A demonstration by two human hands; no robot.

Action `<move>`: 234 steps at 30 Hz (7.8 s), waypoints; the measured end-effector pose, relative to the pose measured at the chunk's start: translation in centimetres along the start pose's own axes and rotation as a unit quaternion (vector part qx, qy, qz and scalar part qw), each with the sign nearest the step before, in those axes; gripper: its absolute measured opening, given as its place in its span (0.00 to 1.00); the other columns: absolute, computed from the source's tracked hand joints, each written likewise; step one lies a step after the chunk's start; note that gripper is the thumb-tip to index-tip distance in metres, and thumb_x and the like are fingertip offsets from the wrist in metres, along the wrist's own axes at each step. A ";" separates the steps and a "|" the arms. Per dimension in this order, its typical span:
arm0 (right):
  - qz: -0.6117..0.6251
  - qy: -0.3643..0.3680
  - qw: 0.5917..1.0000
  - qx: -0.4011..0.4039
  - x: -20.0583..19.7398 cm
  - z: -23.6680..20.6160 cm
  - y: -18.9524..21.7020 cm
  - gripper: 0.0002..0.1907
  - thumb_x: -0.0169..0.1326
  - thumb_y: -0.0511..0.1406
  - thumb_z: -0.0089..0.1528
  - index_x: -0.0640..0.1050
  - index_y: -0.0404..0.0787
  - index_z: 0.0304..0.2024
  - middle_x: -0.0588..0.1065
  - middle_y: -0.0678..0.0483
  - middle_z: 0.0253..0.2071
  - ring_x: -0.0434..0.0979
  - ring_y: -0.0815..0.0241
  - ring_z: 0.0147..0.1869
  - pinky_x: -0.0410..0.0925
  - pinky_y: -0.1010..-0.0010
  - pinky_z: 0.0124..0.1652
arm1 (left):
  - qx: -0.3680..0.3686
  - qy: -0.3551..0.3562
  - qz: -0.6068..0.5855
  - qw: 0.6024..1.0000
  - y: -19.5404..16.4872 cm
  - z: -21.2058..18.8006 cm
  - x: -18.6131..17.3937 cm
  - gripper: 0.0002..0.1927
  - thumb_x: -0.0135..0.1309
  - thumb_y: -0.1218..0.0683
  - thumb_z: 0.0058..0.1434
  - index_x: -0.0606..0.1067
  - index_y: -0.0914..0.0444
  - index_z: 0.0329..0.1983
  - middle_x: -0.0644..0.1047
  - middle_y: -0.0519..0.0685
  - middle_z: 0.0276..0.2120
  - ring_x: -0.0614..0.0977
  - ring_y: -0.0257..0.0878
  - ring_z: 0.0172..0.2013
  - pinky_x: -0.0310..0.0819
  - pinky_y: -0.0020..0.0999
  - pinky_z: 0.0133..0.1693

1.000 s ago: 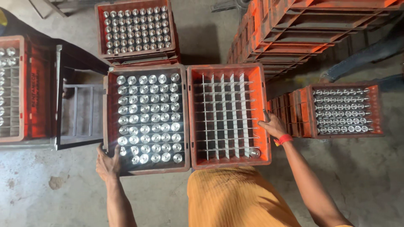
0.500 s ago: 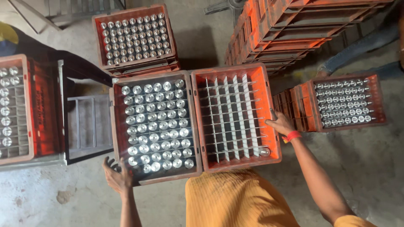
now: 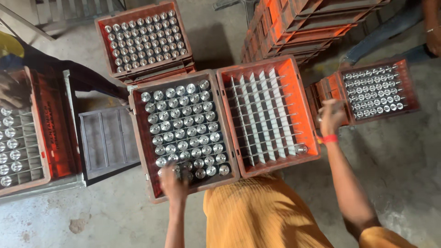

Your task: The person stands over orange crates filled with small turned metal components and uses a rod-shaped hand tool to fit parts together, placing assembled pieces into a divided crate. The person occasionally rearranges parts between crates and carries a full crate across the floor to another stack.

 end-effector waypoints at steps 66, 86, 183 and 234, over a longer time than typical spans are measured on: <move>0.221 0.426 0.862 0.164 8.0 -14.1 -6.1 0.19 0.69 0.38 0.54 0.82 0.43 0.47 0.82 0.51 0.49 0.79 0.55 0.55 0.70 0.53 0.59 | -0.123 0.341 -0.094 0.927 -20.4 -4.5 11.6 0.30 0.62 0.46 0.64 0.70 0.61 0.65 0.80 0.63 0.44 0.83 0.61 0.42 0.77 0.50 0.41; 0.233 0.361 0.874 0.228 6.6 -18.5 -6.6 0.24 0.70 0.36 0.53 0.79 0.36 0.50 0.80 0.50 0.50 0.78 0.58 0.54 0.71 0.65 0.55 | -0.117 0.181 0.110 0.970 -9.5 -2.2 9.1 0.29 0.65 0.61 0.44 0.79 0.62 0.54 0.76 0.62 0.49 0.79 0.58 0.45 0.78 0.50 0.38; 0.239 0.464 0.846 0.110 6.1 -16.5 -2.9 0.24 0.66 0.39 0.58 0.79 0.40 0.55 0.79 0.50 0.56 0.79 0.58 0.60 0.72 0.65 0.59 | -0.110 0.395 -0.259 0.875 -22.0 -3.9 14.8 0.26 0.69 0.49 0.56 0.76 0.64 0.53 0.83 0.60 0.40 0.86 0.48 0.39 0.78 0.42 0.42; 0.305 0.417 0.850 0.103 6.2 -17.3 3.9 0.25 0.62 0.35 0.63 0.73 0.34 0.61 0.77 0.50 0.59 0.76 0.59 0.60 0.72 0.68 0.57 | -0.168 0.236 -0.275 0.917 -20.7 -1.9 13.1 0.10 0.64 0.58 0.50 0.78 0.62 0.36 0.83 0.49 0.28 0.85 0.40 0.29 0.78 0.35 0.32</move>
Point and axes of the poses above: each hand's wrist, its own z-axis towards the middle knuckle, its own x-axis out of the palm, y = z × x, the point moved 7 cm from there along z, towards the middle knuckle
